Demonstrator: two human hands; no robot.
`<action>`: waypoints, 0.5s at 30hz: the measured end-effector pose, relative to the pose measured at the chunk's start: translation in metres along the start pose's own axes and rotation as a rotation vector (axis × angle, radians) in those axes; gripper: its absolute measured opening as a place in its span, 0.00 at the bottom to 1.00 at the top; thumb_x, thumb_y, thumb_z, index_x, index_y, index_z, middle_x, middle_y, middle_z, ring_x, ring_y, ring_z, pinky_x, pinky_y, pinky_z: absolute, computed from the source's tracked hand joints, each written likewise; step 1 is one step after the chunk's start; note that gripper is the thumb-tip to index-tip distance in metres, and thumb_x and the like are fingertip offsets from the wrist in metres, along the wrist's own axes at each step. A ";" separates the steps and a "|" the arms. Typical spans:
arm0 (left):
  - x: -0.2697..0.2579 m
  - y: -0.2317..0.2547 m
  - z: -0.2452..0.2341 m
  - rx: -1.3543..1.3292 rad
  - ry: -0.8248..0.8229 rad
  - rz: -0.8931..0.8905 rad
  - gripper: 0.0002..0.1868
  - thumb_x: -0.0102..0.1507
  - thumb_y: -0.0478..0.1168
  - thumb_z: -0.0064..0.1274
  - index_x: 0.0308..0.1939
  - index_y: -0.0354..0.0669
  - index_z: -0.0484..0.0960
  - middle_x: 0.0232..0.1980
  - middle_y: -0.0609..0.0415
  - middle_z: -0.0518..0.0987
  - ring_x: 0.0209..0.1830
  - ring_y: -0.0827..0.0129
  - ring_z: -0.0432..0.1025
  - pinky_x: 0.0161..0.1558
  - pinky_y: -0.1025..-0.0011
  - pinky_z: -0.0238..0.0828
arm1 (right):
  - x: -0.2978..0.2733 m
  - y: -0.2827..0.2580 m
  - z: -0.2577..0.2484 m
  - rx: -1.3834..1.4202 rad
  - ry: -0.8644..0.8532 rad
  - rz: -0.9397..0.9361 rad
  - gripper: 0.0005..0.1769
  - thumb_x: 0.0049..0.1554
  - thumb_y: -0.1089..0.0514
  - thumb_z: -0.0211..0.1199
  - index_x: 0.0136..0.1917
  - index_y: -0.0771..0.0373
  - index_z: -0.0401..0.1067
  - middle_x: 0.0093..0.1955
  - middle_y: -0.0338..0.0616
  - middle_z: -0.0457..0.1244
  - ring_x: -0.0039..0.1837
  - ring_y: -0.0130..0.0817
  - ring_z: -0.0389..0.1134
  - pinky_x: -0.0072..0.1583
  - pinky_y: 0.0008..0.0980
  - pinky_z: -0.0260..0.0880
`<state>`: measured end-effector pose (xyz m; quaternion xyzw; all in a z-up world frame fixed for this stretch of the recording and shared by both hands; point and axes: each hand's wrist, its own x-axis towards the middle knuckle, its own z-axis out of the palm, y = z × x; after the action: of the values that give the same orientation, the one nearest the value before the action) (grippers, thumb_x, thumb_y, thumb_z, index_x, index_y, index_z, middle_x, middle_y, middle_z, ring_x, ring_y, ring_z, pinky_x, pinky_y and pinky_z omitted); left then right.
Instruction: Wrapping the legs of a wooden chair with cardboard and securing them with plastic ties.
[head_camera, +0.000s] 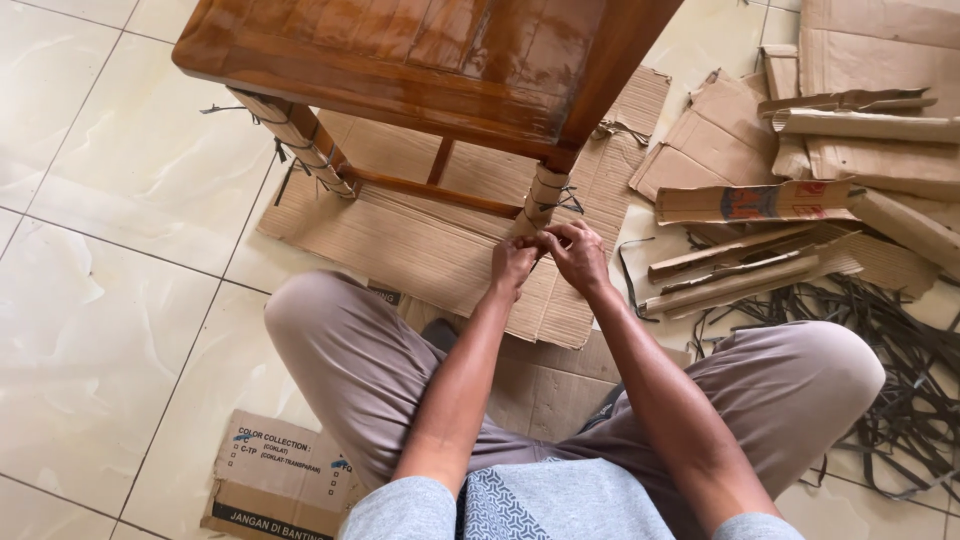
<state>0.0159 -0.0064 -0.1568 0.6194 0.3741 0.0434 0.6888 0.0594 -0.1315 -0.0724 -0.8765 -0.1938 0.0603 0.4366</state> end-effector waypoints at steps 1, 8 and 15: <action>-0.003 0.002 -0.001 0.001 0.004 0.000 0.08 0.48 0.37 0.61 0.31 0.50 0.89 0.25 0.54 0.80 0.31 0.69 0.76 0.34 0.71 0.68 | 0.001 0.006 0.005 0.002 -0.003 -0.001 0.10 0.59 0.47 0.69 0.51 0.49 0.82 0.42 0.43 0.68 0.47 0.38 0.73 0.49 0.37 0.76; 0.000 0.001 -0.001 0.228 -0.027 0.043 0.13 0.47 0.43 0.60 0.36 0.57 0.91 0.30 0.57 0.84 0.37 0.66 0.80 0.42 0.70 0.74 | 0.014 0.040 0.026 -0.002 -0.027 0.110 0.10 0.58 0.48 0.69 0.52 0.51 0.80 0.44 0.45 0.66 0.50 0.45 0.72 0.54 0.45 0.73; -0.015 0.039 -0.018 0.555 -0.087 0.187 0.18 0.54 0.52 0.58 0.46 0.56 0.88 0.42 0.50 0.86 0.49 0.49 0.80 0.55 0.53 0.78 | 0.003 0.002 0.005 -0.058 0.062 -0.183 0.07 0.57 0.56 0.71 0.50 0.49 0.80 0.41 0.42 0.67 0.47 0.46 0.73 0.50 0.42 0.74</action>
<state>0.0106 0.0094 -0.1143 0.8173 0.2832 -0.0238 0.5012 0.0613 -0.1282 -0.0769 -0.8687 -0.2614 -0.0125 0.4207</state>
